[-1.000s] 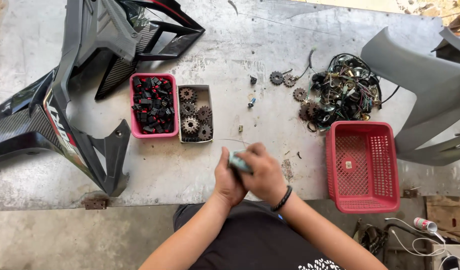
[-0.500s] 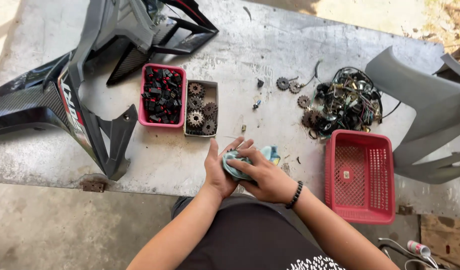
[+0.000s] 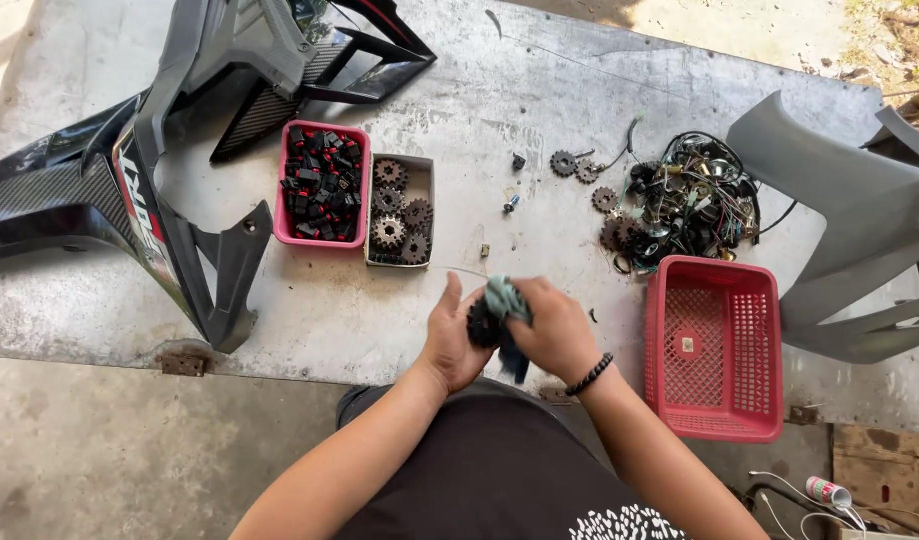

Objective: Cleaning grease and dirt from motorcycle sprockets using a cloth on a workbench.

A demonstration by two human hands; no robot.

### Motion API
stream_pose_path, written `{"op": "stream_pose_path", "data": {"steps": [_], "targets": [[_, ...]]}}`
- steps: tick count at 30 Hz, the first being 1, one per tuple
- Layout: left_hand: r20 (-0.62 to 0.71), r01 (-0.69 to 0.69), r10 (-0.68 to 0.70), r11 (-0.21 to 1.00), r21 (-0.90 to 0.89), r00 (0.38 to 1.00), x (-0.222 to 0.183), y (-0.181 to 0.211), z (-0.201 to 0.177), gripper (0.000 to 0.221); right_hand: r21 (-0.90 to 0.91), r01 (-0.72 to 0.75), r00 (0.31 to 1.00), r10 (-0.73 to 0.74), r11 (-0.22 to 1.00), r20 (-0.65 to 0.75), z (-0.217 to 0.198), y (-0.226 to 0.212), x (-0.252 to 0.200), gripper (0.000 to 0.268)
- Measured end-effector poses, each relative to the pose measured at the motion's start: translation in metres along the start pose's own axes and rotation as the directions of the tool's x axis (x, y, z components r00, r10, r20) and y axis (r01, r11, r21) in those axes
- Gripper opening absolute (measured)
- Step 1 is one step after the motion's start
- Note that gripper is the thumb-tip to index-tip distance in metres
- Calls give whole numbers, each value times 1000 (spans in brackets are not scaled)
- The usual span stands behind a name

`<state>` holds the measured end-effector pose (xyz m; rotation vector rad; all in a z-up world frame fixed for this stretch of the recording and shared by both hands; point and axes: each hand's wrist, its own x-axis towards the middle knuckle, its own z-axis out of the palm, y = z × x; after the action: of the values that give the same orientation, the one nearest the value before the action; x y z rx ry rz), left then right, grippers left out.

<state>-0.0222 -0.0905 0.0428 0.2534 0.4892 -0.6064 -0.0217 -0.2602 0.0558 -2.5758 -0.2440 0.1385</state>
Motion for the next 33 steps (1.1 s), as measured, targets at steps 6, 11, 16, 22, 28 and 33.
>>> {"op": "stream_pose_path", "data": {"steps": [6, 11, 16, 22, 28, 33], "targets": [[42, -32, 31, 999, 37, 999, -1, 19, 13, 89, 170, 295, 953, -278, 940, -121, 1, -50, -17, 33], [26, 14, -14, 1000, -7, 1000, 3, -2, -6, 86, 99, 83, 974, -60, 992, -218, -2, -34, -1, 36], [59, 1, -6, 997, 83, 998, -12, 15, 16, 93, 237, 269, 954, -224, 934, -198, -2, -51, -13, 29], [67, -39, 44, 997, -73, 997, -10, 11, 11, 87, 179, 31, 983, 2, 983, -184, 1, -43, -7, 38], [61, -40, 44, 997, -67, 997, -12, 19, -1, 96, 349, 224, 972, -236, 910, -7, -14, -51, -9, 39], [125, -29, 30, 1000, -9, 992, -5, 18, -1, 97, 235, 207, 975, -182, 950, -123, 2, -77, -16, 28]]}}
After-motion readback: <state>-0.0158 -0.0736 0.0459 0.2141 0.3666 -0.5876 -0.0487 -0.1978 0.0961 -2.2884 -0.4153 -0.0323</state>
